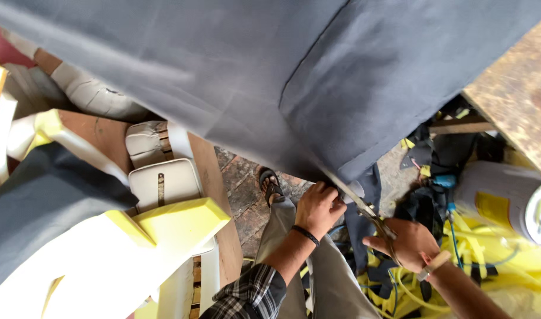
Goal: The person unrolls gray fabric on a workbench and cuts it into long strips with scissors, holding the fabric taut with one hand while cutting. They then fold and stack the cut strips, carry pieces to a pile of foam parts, and place a white padded board on the pile.
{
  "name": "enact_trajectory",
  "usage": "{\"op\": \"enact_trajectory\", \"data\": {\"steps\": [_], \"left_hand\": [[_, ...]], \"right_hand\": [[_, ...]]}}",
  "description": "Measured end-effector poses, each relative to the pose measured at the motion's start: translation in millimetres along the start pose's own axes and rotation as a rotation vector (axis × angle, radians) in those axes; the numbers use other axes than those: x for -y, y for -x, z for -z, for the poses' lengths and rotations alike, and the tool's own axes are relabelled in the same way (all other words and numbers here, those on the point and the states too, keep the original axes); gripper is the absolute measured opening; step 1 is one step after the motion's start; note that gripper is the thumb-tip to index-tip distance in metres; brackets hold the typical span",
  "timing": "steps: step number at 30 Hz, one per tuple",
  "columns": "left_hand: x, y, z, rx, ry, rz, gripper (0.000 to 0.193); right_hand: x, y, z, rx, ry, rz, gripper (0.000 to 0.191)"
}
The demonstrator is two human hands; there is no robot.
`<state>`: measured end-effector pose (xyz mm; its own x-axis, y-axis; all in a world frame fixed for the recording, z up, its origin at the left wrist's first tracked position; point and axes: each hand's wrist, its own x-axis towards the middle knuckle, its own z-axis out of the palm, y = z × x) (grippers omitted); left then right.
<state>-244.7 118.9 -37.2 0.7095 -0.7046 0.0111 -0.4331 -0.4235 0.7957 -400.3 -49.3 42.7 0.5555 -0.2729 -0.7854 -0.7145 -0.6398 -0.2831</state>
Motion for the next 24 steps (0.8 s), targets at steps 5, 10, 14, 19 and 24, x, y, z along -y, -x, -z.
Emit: {"op": "enact_trajectory", "data": {"steps": [5, 10, 14, 19, 24], "left_hand": [[2.9, 1.8, -1.6, 0.082, 0.014, 0.03, 0.017], [2.7, 0.2, -0.5, 0.076, 0.041, 0.035, 0.015], [8.2, 0.5, -1.9, 0.057, 0.042, 0.011, 0.015], [16.9, 3.1, 0.4, 0.081, 0.056, 0.018, 0.014], [20.8, 8.0, 18.3, 0.099, 0.097, 0.052, 0.015]], "right_hand": [[-4.7, -5.1, 8.3, -0.079, -0.091, -0.001, 0.05], [6.1, -21.4, 12.4, -0.105, 0.012, 0.112, 0.051], [15.6, -27.4, 12.1, -0.164, -0.039, 0.113, 0.055], [34.2, -54.8, 13.2, -0.121, -0.095, 0.142, 0.055], [46.5, -68.2, 17.9, -0.166, -0.1, 0.242, 0.052]]}}
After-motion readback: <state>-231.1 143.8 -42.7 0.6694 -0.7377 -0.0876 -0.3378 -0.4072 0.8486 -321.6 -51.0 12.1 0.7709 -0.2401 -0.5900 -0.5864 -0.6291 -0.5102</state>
